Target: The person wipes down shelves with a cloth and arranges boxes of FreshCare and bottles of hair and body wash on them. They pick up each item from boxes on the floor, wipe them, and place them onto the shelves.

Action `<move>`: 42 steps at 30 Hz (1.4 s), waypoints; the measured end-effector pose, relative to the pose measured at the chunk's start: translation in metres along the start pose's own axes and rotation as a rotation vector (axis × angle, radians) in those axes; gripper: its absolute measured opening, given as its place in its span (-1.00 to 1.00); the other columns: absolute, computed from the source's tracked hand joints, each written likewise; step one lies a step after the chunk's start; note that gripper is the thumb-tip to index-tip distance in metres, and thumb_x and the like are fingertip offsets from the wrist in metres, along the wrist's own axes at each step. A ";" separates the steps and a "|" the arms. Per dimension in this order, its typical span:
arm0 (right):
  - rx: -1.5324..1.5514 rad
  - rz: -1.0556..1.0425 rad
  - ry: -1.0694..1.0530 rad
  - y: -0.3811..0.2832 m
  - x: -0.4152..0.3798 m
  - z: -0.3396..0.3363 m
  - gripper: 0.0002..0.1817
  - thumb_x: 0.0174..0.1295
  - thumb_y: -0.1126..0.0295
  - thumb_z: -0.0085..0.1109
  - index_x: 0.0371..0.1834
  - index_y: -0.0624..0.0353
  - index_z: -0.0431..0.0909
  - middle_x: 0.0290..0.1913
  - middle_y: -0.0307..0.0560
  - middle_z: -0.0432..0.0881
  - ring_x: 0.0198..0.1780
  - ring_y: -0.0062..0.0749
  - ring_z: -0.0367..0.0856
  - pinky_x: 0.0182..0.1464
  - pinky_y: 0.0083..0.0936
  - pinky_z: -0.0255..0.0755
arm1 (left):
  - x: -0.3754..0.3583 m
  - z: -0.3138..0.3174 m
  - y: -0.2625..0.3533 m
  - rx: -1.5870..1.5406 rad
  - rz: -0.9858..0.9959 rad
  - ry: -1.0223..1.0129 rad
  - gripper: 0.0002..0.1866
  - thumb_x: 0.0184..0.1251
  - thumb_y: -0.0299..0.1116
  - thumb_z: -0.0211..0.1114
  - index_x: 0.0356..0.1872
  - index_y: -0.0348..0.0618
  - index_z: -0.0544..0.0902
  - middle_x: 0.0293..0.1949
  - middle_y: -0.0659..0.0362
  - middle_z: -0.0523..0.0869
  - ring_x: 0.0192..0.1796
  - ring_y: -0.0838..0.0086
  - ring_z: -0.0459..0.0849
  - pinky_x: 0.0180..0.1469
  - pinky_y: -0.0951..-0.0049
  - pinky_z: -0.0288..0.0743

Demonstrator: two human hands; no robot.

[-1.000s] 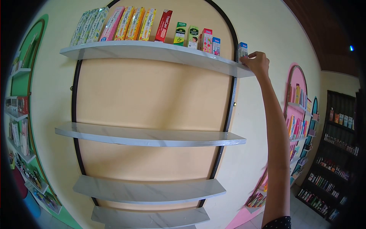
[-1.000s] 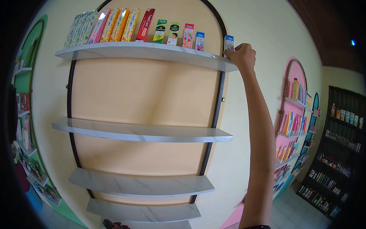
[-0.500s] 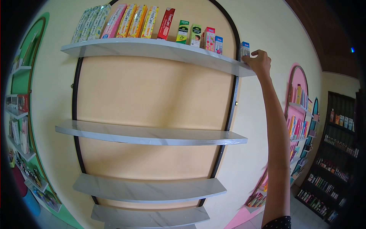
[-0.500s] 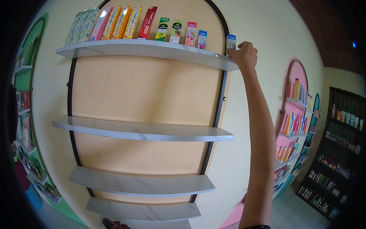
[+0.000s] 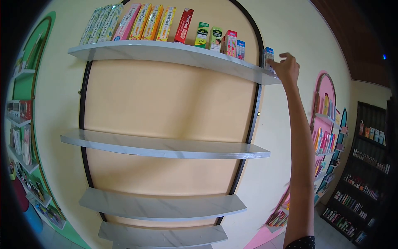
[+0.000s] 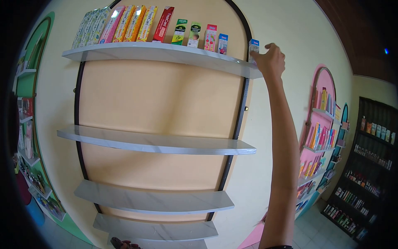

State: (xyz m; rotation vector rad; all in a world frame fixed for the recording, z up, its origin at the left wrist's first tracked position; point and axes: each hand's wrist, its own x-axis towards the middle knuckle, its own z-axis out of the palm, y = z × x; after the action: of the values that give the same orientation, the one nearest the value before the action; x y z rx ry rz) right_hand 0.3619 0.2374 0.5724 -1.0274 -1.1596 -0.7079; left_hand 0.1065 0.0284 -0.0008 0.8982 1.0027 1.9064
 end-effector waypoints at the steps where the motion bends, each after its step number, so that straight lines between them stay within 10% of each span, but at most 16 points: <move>1: 0.062 -0.098 0.103 -0.005 0.000 -0.003 -0.54 -0.34 0.22 0.27 -0.33 0.25 0.46 -0.40 0.05 0.53 -0.31 -0.22 0.52 -0.24 -0.42 0.38 | 0.001 0.001 0.000 -0.009 -0.003 0.002 -0.47 0.11 -0.31 -0.04 0.12 -0.15 0.05 0.00 0.06 0.25 0.00 0.29 0.31 -0.02 0.35 0.30; 9: 0.111 -0.472 0.014 -0.048 0.017 0.035 -0.50 -0.26 0.21 0.30 -0.19 0.16 0.45 -0.42 0.04 0.54 -0.41 -0.28 0.55 -0.33 -0.46 0.42 | 0.005 0.005 0.004 -0.049 -0.051 -0.011 -0.48 0.11 -0.30 -0.04 0.12 -0.15 0.06 0.00 0.06 0.26 0.00 0.29 0.31 -0.02 0.34 0.30; 22: 0.212 -0.274 -0.361 -0.049 0.020 0.047 -0.39 -0.44 0.28 0.31 -0.17 0.22 0.42 -0.30 0.11 0.53 -0.25 -0.15 0.52 -0.13 -0.46 0.36 | 0.005 0.005 0.015 -0.130 -0.102 0.025 -0.49 0.12 -0.29 -0.04 0.11 -0.15 0.08 0.01 0.07 0.27 0.01 0.29 0.31 -0.02 0.34 0.30; 42: -0.060 -0.280 -0.258 -0.063 0.016 0.019 -0.49 -0.39 0.31 0.25 -0.23 0.18 0.43 -0.29 0.07 0.51 -0.22 -0.15 0.51 -0.16 -0.40 0.40 | 0.011 0.019 0.034 -0.265 -0.202 0.028 -0.51 0.14 -0.27 -0.04 0.11 -0.14 0.11 0.01 0.07 0.28 0.02 0.30 0.31 -0.02 0.34 0.30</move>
State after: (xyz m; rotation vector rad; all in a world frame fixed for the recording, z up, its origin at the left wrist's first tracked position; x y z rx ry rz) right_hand 0.3035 0.2310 0.6064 -1.0386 -1.5336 -0.8514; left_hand 0.1067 0.0310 0.0398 0.5961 0.8001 1.8305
